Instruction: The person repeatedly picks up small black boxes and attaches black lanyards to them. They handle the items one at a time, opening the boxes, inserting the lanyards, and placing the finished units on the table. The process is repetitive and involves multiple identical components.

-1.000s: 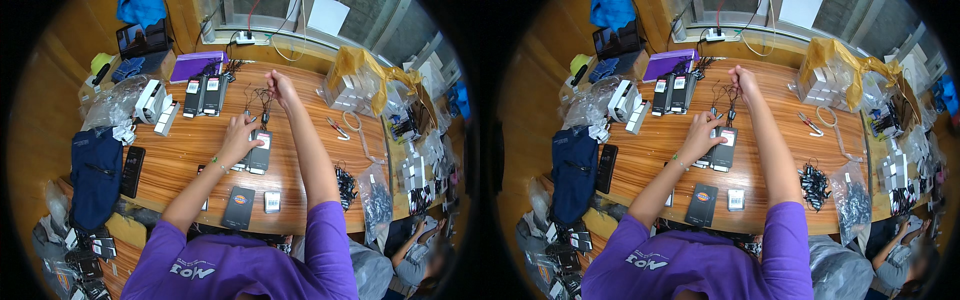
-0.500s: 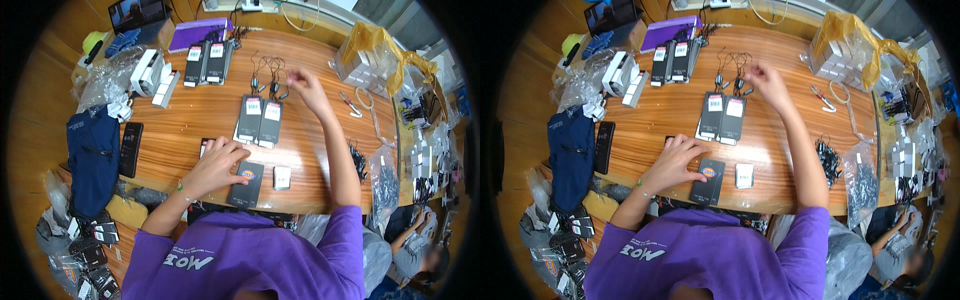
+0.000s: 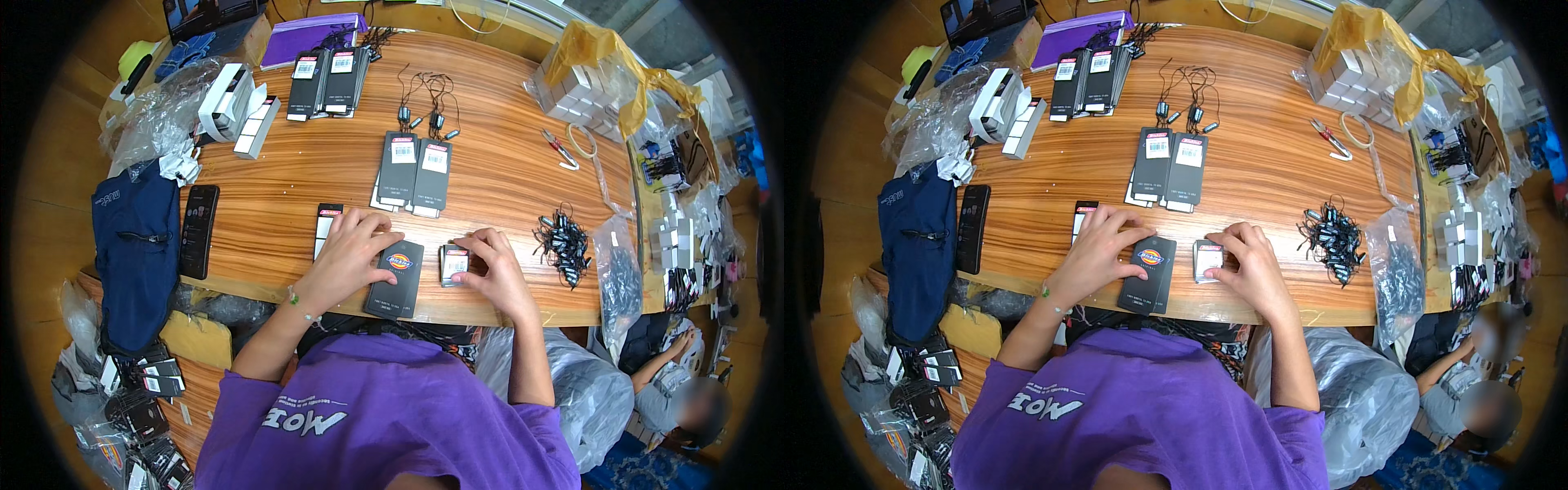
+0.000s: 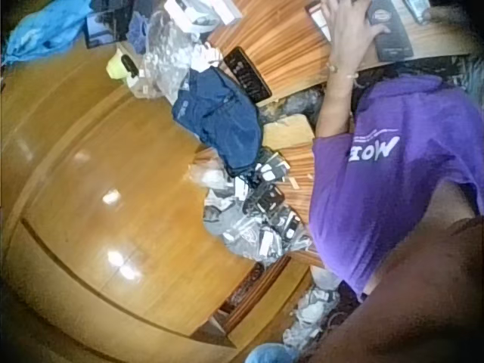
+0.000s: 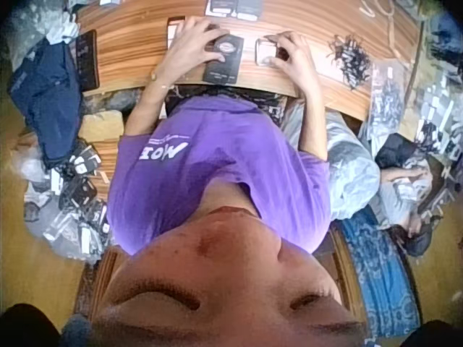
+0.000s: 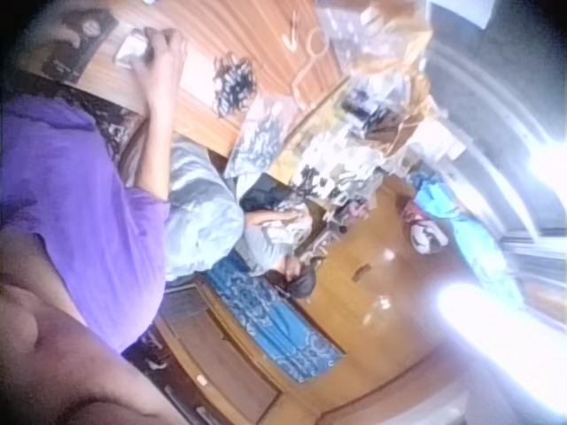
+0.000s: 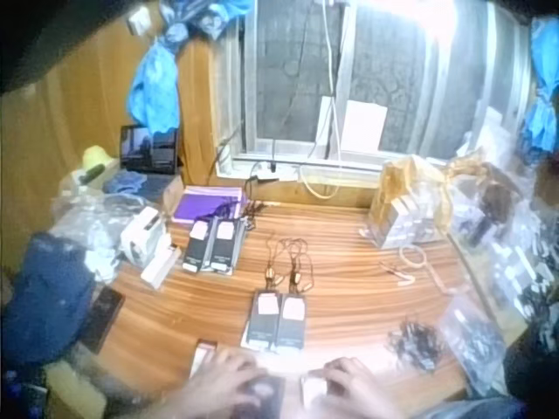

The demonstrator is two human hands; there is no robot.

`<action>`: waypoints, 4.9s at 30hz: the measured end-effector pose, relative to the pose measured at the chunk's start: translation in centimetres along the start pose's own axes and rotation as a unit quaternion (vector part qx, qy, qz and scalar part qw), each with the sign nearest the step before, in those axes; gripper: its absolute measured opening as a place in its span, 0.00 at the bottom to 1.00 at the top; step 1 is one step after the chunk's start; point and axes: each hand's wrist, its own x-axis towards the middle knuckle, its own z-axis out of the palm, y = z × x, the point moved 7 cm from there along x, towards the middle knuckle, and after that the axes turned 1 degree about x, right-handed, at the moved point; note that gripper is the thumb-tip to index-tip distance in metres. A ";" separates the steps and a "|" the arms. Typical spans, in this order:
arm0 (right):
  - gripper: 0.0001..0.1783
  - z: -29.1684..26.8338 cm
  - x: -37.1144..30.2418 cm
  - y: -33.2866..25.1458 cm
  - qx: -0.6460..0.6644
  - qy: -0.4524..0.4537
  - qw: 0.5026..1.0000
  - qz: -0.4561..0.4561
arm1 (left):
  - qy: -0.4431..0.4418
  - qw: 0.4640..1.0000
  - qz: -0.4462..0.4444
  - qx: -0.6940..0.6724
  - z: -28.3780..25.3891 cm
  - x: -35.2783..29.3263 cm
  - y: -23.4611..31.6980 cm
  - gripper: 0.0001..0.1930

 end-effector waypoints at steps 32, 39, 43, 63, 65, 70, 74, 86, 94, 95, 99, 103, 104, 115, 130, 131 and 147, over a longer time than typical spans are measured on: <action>0.07 -10.7 -1.3 11.0 -0.193 0.234 0.948 0.096 | 0.052 0.821 -0.162 -0.545 1.7 1.1 1.6 0.17; 0.11 -12.2 -1.6 7.1 0.437 0.313 0.839 0.082 | -0.034 0.850 -0.108 -0.514 1.2 4.4 4.4 0.11; 0.14 -9.6 -0.7 2.0 0.527 0.291 0.798 0.028 | -0.071 0.829 -0.034 -0.553 1.7 7.2 7.8 0.08; 0.08 -12.2 2.5 0.7 0.656 0.291 0.694 -0.047 | -0.099 0.828 -0.050 -0.549 4.5 6.6 6.8 0.09; 0.08 -13.0 2.6 -0.5 0.660 0.290 0.690 -0.065 | -0.088 0.825 -0.047 -0.556 4.1 6.9 6.8 0.09; 0.09 -13.0 1.7 -3.3 0.591 0.291 0.743 -0.119 | 0.070 0.842 -0.021 -0.534 0.5 7.6 5.1 0.07; 0.10 -9.9 1.3 -4.7 0.429 0.288 0.855 -0.047 | 0.121 0.859 -0.038 -0.496 -1.5 7.7 4.3 0.07; 0.10 -6.0 2.7 -6.5 0.179 0.265 0.946 -0.046 | 0.164 0.862 -0.066 -0.475 -2.9 7.2 3.8 0.08; 0.10 -6.3 3.0 -6.9 0.131 0.289 0.946 -0.070 | 0.165 0.880 -0.048 -0.442 -3.3 7.2 4.1 0.08; 0.10 -6.4 3.1 -6.9 0.128 0.292 0.945 -0.068 | 0.164 0.880 -0.046 -0.444 -3.2 7.2 4.1 0.08; 0.10 -6.2 3.3 -6.7 0.134 0.305 0.940 -0.077 | 0.159 0.877 -0.049 -0.450 -3.0 7.2 4.3 0.07; 0.09 -6.2 3.5 -6.9 0.110 0.314 0.939 -0.090 | 0.157 0.884 -0.041 -0.438 -3.4 7.1 4.7 0.08; 0.09 -6.2 3.5 -7.0 0.105 0.318 0.937 -0.099 | 0.159 0.884 -0.039 -0.437 -3.6 7.1 4.7 0.08; 0.10 -4.4 4.2 -4.2 0.450 0.274 0.848 -0.049 | 0.166 0.907 -0.034 -0.386 -3.6 6.9 5.0 0.07; 0.12 -4.1 4.9 -3.9 0.499 0.206 0.842 -0.017 | 0.221 0.905 -0.010 -0.363 -4.1 6.9 4.5 0.07; 0.12 -4.2 4.8 -4.0 0.485 0.206 0.850 -0.022 | 0.208 0.908 -0.012 -0.363 -4.4 6.8 4.8 0.07; 0.11 -6.3 3.2 -4.4 0.306 0.225 0.924 -0.042 | 0.139 0.854 -0.033 -0.501 -4.0 6.8 5.3 0.09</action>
